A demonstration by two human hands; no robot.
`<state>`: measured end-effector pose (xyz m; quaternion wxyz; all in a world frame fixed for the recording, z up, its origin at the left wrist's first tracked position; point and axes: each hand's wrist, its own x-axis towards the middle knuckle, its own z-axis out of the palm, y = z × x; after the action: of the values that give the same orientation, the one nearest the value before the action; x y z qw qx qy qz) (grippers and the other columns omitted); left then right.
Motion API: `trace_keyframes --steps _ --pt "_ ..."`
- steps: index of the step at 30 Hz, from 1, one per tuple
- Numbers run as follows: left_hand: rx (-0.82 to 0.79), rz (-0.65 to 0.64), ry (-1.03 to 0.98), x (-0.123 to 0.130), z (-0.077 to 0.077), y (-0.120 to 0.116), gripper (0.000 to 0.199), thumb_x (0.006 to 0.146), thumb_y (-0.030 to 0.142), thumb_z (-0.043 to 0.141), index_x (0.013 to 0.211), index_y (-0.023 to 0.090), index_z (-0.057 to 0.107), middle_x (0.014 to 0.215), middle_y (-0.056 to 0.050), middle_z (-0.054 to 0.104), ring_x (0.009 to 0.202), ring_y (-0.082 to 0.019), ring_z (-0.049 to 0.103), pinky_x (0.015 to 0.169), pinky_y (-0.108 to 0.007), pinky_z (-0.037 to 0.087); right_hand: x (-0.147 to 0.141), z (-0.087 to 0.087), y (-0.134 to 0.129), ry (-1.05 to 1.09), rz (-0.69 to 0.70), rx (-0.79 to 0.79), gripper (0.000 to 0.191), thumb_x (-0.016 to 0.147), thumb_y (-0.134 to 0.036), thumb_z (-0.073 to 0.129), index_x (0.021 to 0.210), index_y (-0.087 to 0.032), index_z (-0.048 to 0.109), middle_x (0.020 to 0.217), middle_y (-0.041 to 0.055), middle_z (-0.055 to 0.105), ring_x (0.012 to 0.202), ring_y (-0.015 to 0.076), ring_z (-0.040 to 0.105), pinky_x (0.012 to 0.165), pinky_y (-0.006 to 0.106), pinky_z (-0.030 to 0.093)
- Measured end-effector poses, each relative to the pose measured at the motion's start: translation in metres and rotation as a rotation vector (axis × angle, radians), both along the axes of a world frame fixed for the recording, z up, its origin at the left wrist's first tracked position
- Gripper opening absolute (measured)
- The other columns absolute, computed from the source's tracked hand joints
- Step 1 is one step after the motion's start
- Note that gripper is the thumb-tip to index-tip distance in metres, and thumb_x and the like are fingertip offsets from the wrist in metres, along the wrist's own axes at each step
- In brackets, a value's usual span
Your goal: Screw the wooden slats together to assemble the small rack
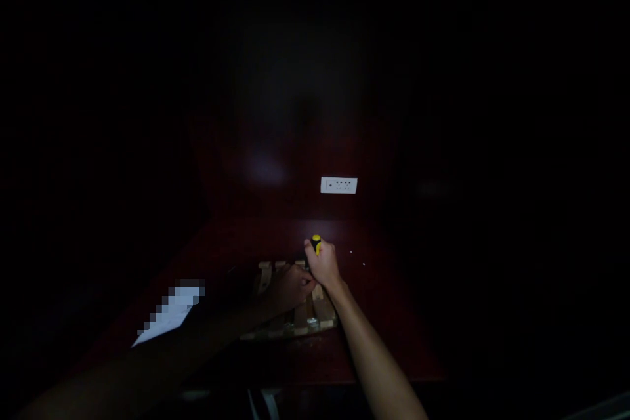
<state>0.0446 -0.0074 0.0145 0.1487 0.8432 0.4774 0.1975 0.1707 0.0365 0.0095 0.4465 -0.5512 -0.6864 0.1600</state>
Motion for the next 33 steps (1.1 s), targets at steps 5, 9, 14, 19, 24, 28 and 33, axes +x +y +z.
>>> trace_keyframes --steps 5,9,14,19,24,28,33 --pt "0.002 -0.005 -0.056 0.001 -0.002 -0.001 0.026 0.081 0.023 0.05 0.069 0.017 0.072 0.06 -0.002 0.065 0.049 -0.01 0.044 0.053 -0.023 0.027 -0.001 -0.004 0.002 0.015 -0.012 -0.055 0.034 0.088 -0.047 0.025 0.065 -0.023 0.033 0.063 0.0009 0.04 0.063 0.0165 0.042 0.056 0.025 0.037" --pt "-0.007 -0.011 -0.063 0.0 -0.002 0.0 0.027 0.082 0.024 0.05 0.07 0.017 0.073 0.06 0.0 0.064 0.05 -0.01 0.044 0.053 -0.022 0.026 -0.001 -0.004 0.003 0.031 0.002 -0.067 0.032 0.087 -0.046 0.026 0.066 -0.024 0.031 0.065 0.0009 0.04 0.063 0.0161 0.042 0.056 0.025 0.038" --pt "-0.028 -0.004 -0.052 0.0 -0.001 0.001 0.028 0.082 0.025 0.05 0.066 0.016 0.071 0.058 0.0 0.062 0.049 -0.01 0.041 0.05 -0.023 0.024 -0.001 -0.005 0.005 0.145 0.039 -0.057 0.031 0.085 -0.048 0.033 0.065 -0.024 0.032 0.062 -0.0005 0.038 0.06 0.0153 0.039 0.053 0.024 0.036" --pt "-0.047 0.034 -0.05 0.002 0.001 -0.002 0.027 0.082 0.026 0.051 0.066 0.016 0.071 0.057 0.001 0.061 0.049 -0.009 0.041 0.052 -0.022 0.026 -0.001 -0.01 0.008 0.264 0.067 -0.002 0.033 0.083 -0.049 0.038 0.064 -0.023 0.034 0.06 -0.0028 0.035 0.056 0.0133 0.036 0.05 0.024 0.033" --pt "-0.041 0.044 -0.063 0.002 0.001 -0.003 0.03 0.083 0.028 0.05 0.068 0.017 0.073 0.057 0.001 0.062 0.05 -0.01 0.043 0.052 -0.022 0.027 -0.002 -0.012 0.009 0.371 0.063 0.059 0.035 0.082 -0.05 0.042 0.062 -0.023 0.036 0.057 -0.0047 0.033 0.052 0.0117 0.032 0.048 0.024 0.029" --pt "-0.024 0.045 -0.054 0.002 0.0 -0.002 0.028 0.082 0.026 0.05 0.069 0.018 0.073 0.059 0.0 0.064 0.053 -0.011 0.046 0.055 -0.023 0.03 -0.002 -0.012 0.007 0.418 0.057 0.094 0.033 0.081 -0.048 0.046 0.061 -0.022 0.038 0.056 -0.0053 0.033 0.051 0.0109 0.031 0.047 0.023 0.028" --pt "-0.033 0.032 -0.056 0.002 -0.002 0.0 0.029 0.082 0.026 0.049 0.068 0.017 0.073 0.058 0.0 0.063 0.051 -0.01 0.045 0.053 -0.022 0.028 -0.002 -0.012 0.007 0.437 0.056 0.119 0.032 0.08 -0.045 0.048 0.06 -0.022 0.039 0.055 -0.0058 0.033 0.05 0.0104 0.031 0.046 0.023 0.027"
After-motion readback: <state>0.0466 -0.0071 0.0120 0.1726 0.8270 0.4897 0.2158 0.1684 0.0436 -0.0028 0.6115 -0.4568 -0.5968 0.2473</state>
